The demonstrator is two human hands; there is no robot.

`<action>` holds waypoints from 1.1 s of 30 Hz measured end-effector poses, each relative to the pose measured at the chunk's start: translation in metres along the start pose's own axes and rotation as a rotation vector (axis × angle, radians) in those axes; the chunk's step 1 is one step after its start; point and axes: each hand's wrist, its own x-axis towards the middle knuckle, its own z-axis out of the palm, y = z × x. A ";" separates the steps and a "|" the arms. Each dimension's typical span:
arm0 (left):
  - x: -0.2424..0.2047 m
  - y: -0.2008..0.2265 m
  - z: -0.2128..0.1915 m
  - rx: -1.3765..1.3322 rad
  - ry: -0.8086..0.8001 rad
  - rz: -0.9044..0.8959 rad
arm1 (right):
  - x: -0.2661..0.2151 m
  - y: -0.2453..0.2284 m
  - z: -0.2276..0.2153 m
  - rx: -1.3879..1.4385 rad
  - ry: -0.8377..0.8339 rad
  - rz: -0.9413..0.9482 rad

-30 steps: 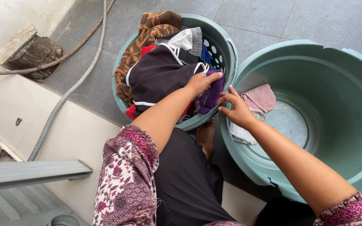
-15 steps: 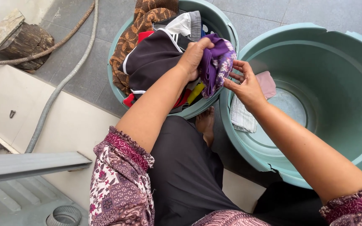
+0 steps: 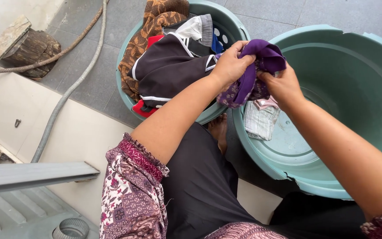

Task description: Sorting and folding various pieces of laundry from one plastic bucket into another.

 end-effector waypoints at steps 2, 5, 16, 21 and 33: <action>-0.006 0.016 0.012 -0.002 0.026 0.004 | -0.004 -0.006 -0.013 -0.014 0.002 -0.106; -0.014 0.032 0.031 -0.084 0.055 -0.021 | -0.021 -0.030 -0.032 -0.081 -0.029 -0.183; -0.018 0.029 0.104 -0.342 -0.237 0.025 | -0.081 -0.038 -0.147 -0.150 0.043 0.039; -0.022 0.027 0.124 0.148 -0.374 -0.097 | -0.099 0.014 -0.198 -0.002 -0.005 0.242; -0.004 -0.035 0.157 0.658 -0.439 0.167 | -0.103 0.002 -0.207 0.139 -0.144 0.253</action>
